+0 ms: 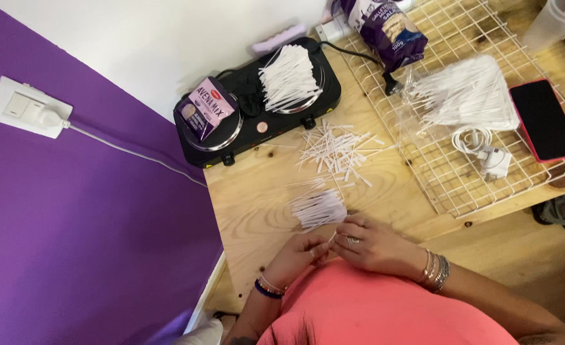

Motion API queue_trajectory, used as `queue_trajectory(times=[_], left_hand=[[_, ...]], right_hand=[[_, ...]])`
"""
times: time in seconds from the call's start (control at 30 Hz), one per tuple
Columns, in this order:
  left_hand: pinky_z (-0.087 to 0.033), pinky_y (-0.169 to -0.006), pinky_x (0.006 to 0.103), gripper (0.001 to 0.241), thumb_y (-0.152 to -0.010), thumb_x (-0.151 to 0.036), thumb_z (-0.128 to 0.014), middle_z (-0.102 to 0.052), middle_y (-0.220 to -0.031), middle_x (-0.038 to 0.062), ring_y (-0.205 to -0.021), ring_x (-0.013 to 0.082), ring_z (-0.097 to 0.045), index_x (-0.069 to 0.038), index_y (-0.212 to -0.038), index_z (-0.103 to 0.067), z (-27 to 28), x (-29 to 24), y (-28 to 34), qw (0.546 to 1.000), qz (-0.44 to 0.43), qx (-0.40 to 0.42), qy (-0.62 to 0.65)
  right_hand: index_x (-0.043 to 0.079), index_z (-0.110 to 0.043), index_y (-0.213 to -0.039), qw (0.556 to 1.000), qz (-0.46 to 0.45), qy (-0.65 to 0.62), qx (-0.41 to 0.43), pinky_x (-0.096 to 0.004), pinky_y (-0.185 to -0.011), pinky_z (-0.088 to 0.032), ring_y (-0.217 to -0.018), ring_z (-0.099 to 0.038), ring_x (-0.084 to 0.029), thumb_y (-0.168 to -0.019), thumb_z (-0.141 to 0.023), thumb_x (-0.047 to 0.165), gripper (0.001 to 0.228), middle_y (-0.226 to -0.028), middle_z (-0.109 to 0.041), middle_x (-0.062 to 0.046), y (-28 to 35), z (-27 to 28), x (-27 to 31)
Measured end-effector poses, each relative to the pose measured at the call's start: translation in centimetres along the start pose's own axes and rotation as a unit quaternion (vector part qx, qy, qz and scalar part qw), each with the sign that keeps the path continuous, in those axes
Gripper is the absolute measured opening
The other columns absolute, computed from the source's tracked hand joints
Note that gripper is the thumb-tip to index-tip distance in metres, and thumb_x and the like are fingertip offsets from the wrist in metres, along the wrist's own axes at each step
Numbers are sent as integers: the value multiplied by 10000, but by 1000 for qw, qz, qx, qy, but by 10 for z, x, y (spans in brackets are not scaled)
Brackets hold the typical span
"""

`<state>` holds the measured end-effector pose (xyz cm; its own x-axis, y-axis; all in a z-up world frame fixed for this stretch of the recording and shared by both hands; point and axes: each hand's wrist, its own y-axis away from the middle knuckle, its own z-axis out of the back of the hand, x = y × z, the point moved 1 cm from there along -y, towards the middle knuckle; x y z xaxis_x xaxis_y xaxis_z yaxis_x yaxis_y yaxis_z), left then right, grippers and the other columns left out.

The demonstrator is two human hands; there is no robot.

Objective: The person repeatedly picks up white cotton swabs from a wooden table, separates them into smaller bundles, and places them into neat stacks. A second person briefly enters the frame holding a phone but does not participate in the task.

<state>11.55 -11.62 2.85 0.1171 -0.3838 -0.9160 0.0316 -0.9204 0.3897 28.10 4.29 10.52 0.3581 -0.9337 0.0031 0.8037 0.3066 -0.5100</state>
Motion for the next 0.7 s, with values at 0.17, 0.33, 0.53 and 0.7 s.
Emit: queue_trajectory(times=[0.17,0.33,0.53,0.7], left_hand=[[-406,-667,230,200,-1055,-194,-631,-568,-768,-49,-728,69,-490,-139,-863,-641,-4,-32,10,998,-36,-12,-47],[-413,-693,261,346,-1091,-343,-531,-587,-761,-35,-712,107,-511,-168,-797,-583,-8,-34,11,987,-75,29,-140],[-477,-768,315,243,-1110,-280,-465,-624,-839,21,-767,157,-574,-135,-951,-578,-15,-49,-3,982,-100,-31,-158],[-422,-630,342,99,-903,-32,-616,-652,-709,26,-642,213,-603,-128,-883,-618,-5,-30,-21,912,-193,-143,-333]], right_hand=[[20,-663,-1053,996,-55,-55,-47,-516,-999,-497,-1043,-595,-332,-1050,-552,102,138,-1125,-635,-133,9,0,1],[64,-590,-1321,968,-197,-130,-80,-439,-982,-557,-1139,-666,-324,-919,-783,282,497,-1323,-665,-125,21,-20,-2],[54,-658,-1200,897,-324,-298,-45,-372,-988,-538,-1150,-693,-269,-998,-630,280,304,-1215,-717,-114,20,-42,-11],[0,-213,-1591,866,-323,-371,91,-419,-1249,-215,-1582,-197,-320,-1026,-578,260,721,-1721,-131,-196,1,-25,-11]])
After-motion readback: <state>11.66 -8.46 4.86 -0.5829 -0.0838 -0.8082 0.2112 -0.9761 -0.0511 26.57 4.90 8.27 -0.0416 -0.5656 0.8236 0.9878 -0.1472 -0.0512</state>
